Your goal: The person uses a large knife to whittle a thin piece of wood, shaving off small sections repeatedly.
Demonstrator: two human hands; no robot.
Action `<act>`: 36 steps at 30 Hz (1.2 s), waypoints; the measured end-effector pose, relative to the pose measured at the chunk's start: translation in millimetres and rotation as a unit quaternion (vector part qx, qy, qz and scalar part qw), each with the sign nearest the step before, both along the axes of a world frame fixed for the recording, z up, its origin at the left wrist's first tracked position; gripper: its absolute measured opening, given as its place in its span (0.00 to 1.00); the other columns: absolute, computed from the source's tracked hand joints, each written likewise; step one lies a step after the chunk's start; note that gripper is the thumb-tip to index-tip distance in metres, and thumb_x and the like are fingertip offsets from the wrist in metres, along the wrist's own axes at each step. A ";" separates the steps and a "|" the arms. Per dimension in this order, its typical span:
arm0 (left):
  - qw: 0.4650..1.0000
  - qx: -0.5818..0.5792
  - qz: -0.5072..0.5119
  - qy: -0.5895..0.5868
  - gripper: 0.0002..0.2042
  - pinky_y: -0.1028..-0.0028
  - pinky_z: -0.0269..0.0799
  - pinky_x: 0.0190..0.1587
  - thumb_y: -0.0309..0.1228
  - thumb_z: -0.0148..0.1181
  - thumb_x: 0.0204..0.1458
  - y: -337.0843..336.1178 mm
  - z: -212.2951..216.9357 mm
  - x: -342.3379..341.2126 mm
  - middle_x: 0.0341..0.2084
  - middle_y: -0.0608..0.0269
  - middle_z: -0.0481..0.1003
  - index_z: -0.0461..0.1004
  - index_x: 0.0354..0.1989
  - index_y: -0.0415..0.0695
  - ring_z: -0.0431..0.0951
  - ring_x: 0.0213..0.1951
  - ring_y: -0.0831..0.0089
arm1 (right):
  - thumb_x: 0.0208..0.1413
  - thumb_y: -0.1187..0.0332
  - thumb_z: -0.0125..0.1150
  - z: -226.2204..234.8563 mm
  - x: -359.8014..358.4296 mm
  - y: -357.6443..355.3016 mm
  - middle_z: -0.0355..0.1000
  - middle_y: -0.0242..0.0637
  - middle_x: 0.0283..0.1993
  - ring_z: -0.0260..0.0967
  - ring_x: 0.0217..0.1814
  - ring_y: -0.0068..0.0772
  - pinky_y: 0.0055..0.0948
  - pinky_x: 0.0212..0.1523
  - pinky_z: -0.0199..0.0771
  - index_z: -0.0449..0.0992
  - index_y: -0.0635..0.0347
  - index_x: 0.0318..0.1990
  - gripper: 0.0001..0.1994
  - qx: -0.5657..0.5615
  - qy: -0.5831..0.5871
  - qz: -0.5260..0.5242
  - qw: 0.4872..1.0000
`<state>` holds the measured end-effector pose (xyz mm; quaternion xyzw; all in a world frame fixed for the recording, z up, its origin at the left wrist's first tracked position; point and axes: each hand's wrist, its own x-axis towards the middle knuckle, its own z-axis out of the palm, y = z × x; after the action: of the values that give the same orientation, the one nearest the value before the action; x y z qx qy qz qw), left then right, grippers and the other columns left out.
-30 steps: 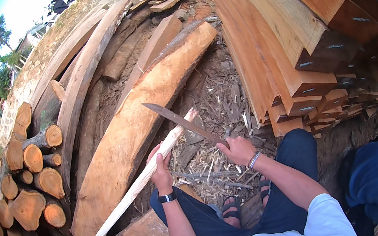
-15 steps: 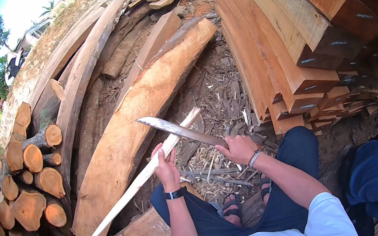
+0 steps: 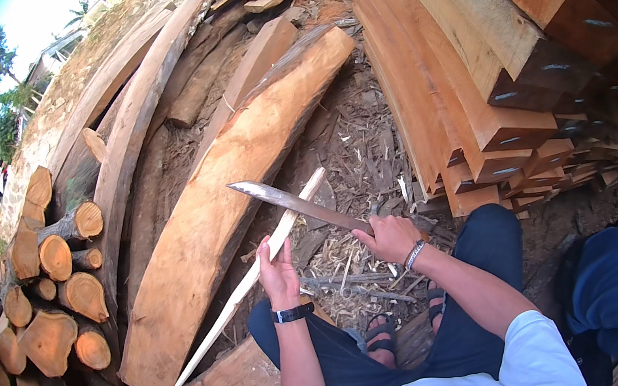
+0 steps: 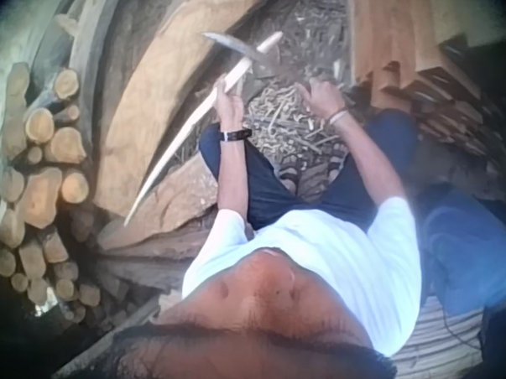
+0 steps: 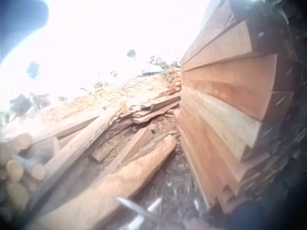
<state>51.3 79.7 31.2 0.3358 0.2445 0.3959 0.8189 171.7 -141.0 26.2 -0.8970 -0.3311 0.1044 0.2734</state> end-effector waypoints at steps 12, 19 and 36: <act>0.995 -0.092 -0.031 -0.028 0.14 0.64 0.75 0.61 0.27 0.51 0.62 8.5 -7.5 2.1 0.50 0.33 0.71 0.66 0.49 0.26 0.74 0.55 0.44 | 0.62 0.38 0.46 -7.0 1.5 -0.6 0.75 0.51 0.22 0.76 0.26 0.55 0.51 0.29 0.76 0.74 0.63 0.33 0.31 0.019 -0.066 0.028 0.997; 0.994 -0.105 -0.015 -0.007 0.13 0.64 0.75 0.61 0.27 0.52 0.62 7.2 -9.1 2.2 0.49 0.34 0.71 0.67 0.47 0.27 0.73 0.55 0.42 | 0.61 0.37 0.46 -2.4 -0.3 -2.0 0.75 0.50 0.21 0.77 0.25 0.54 0.50 0.28 0.76 0.73 0.62 0.34 0.31 0.003 -0.070 0.020 0.997; 0.996 -0.079 -0.003 -0.028 0.13 0.65 0.77 0.60 0.27 0.53 0.61 1.9 -8.5 5.7 0.48 0.36 0.72 0.68 0.45 0.26 0.74 0.55 0.42 | 0.62 0.37 0.45 -1.0 -3.9 1.5 0.76 0.54 0.24 0.77 0.28 0.57 0.52 0.32 0.77 0.75 0.64 0.33 0.32 0.016 -0.032 0.002 0.999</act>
<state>57.0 81.6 22.7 0.2596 0.2509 0.3819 0.8507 167.8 -139.4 25.2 -0.8946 -0.3435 0.0708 0.2768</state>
